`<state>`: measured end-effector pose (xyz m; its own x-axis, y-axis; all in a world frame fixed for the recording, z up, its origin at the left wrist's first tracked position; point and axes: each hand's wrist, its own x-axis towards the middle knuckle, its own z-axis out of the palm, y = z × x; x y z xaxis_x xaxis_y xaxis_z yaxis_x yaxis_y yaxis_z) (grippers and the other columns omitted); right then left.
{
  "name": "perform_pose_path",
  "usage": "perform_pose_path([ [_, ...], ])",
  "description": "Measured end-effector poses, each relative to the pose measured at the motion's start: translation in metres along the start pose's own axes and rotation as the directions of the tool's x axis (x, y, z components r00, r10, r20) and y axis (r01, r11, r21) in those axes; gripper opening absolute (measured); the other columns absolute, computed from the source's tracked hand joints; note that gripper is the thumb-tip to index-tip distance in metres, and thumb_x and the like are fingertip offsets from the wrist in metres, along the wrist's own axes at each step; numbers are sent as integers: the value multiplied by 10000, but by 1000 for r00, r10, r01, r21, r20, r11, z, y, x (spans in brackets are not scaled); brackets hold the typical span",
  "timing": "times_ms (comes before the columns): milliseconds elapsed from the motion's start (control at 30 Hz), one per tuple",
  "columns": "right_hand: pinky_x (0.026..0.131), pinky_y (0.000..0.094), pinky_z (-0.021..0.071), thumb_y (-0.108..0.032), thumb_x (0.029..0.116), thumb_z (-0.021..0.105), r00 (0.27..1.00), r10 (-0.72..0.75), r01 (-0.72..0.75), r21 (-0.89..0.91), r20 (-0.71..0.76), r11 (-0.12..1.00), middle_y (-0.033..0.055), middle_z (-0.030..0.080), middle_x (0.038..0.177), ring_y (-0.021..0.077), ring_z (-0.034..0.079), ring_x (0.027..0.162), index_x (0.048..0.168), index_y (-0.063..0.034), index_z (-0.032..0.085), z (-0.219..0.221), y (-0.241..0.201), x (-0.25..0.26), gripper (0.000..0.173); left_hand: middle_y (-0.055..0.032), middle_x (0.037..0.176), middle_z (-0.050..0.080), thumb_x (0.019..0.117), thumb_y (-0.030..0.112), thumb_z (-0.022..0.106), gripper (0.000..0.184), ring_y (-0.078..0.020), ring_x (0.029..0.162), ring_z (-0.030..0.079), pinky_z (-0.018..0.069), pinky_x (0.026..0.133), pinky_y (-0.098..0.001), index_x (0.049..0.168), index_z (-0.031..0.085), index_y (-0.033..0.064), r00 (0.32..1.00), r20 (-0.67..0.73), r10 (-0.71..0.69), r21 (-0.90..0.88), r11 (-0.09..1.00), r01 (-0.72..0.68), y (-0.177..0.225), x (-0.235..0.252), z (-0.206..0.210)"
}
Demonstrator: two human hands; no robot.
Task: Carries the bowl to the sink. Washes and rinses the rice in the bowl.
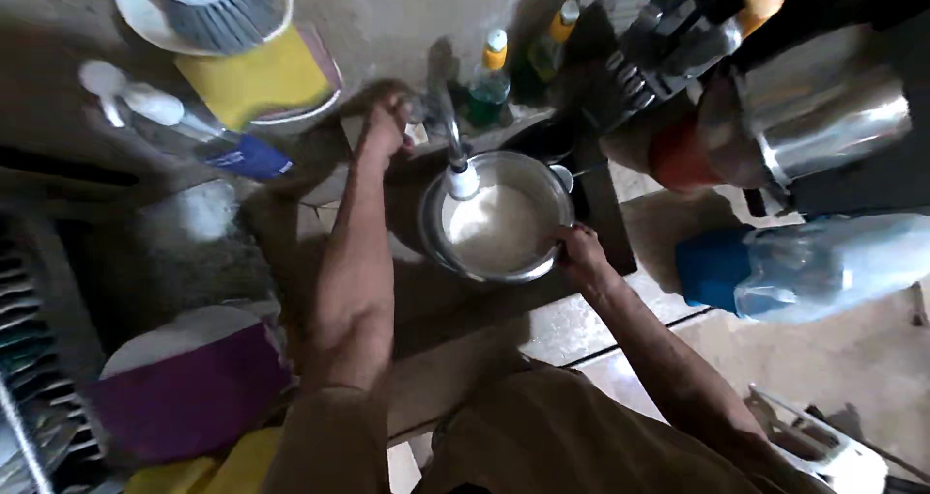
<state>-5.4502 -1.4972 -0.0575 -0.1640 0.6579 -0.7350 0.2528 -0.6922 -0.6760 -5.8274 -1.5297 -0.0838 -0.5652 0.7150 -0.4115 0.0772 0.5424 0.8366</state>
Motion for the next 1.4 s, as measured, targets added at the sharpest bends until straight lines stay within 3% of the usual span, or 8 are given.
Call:
perform_pose_path([
  [67, 567, 324, 546, -198, 929, 687, 999, 6, -4, -63, 38, 998, 43, 664, 879, 136, 627, 676, 1217, -151, 634, 3, 1, 3, 296, -126, 1363, 589, 1101, 333, 462, 425, -207, 879, 665, 587, 735, -395, 1509, 469, 213, 999, 42, 33, 13, 999, -33, -9, 13, -4],
  [200, 555, 310, 543, -208, 927, 670, 995, -31, 48, -181, 97, 982, 22, 662, 883, 121, 627, 673, 1233, -188, 635, 11, 4, 18, 308, -160, 1419, 591, 1091, 434, 430, 496, -277, 1260, 606, 471, 1080, -497, 1452, 544, 113, 998, -35, 44, 177, 984, -37, -14, 28, -3],
  [367, 585, 366, 585, -54, 895, 647, 991, -76, 85, -82, 109, 993, 94, 697, 934, 183, 672, 720, 1235, -66, 625, 33, 2, 53, 340, -132, 1150, 704, 1020, 473, 518, 456, -258, 960, 698, 561, 864, -502, 1202, 702, 97, 962, -246, -122, 235, 955, 181, 10, 34, 10],
  [567, 592, 351, 585, -35, 885, 649, 984, -102, 110, -48, 145, 993, 88, 703, 938, 174, 680, 740, 1209, -57, 645, 47, -3, 74, 324, -134, 1214, 688, 1097, 472, 337, 529, -271, 1053, 672, 524, 948, -502, 1392, 592, 116, 922, -384, -51, 116, 988, 103, -19, -24, 15],
  [700, 660, 383, 606, -39, 911, 652, 970, -131, 144, -51, 206, 988, 107, 712, 1007, 195, 693, 812, 1263, -50, 633, 47, -6, 90, 352, -102, 965, 702, 1090, 467, 403, 507, -185, 762, 642, 552, 729, -403, 1313, 634, 75, 877, -478, -51, -21, 999, 47, -62, -113, 37],
  [867, 666, 370, 601, -74, 940, 626, 956, -127, 145, -47, 265, 988, 84, 703, 975, 181, 686, 806, 1246, -70, 634, 39, -8, 104, 306, -164, 1338, 644, 1094, 350, 478, 447, -276, 1149, 661, 539, 996, -452, 1454, 544, 92, 936, -341, -80, -5, 996, 84, -94, -210, 65],
  [1267, 698, 397, 629, -387, 1023, 609, 943, -289, 313, -151, 162, 938, 103, 728, 1016, 207, 720, 796, 1294, -78, 662, 11, -20, 79, 414, -140, 1240, 678, 1059, 323, 566, 416, -223, 1009, 690, 582, 885, -436, 1421, 578, 120, 955, -232, -186, -4, 982, 191, -118, -294, 91],
  [1400, 821, 413, 592, -314, 1046, 574, 824, -382, 547, -411, 419, 730, 104, 708, 1173, 199, 699, 937, 1379, -130, 609, -57, -1, 23, 382, -115, 1162, 706, 1043, 339, 574, 429, -186, 878, 692, 597, 798, -397, 1403, 599, 106, 979, -70, -193, 229, 952, 204, -122, -365, 90],
])
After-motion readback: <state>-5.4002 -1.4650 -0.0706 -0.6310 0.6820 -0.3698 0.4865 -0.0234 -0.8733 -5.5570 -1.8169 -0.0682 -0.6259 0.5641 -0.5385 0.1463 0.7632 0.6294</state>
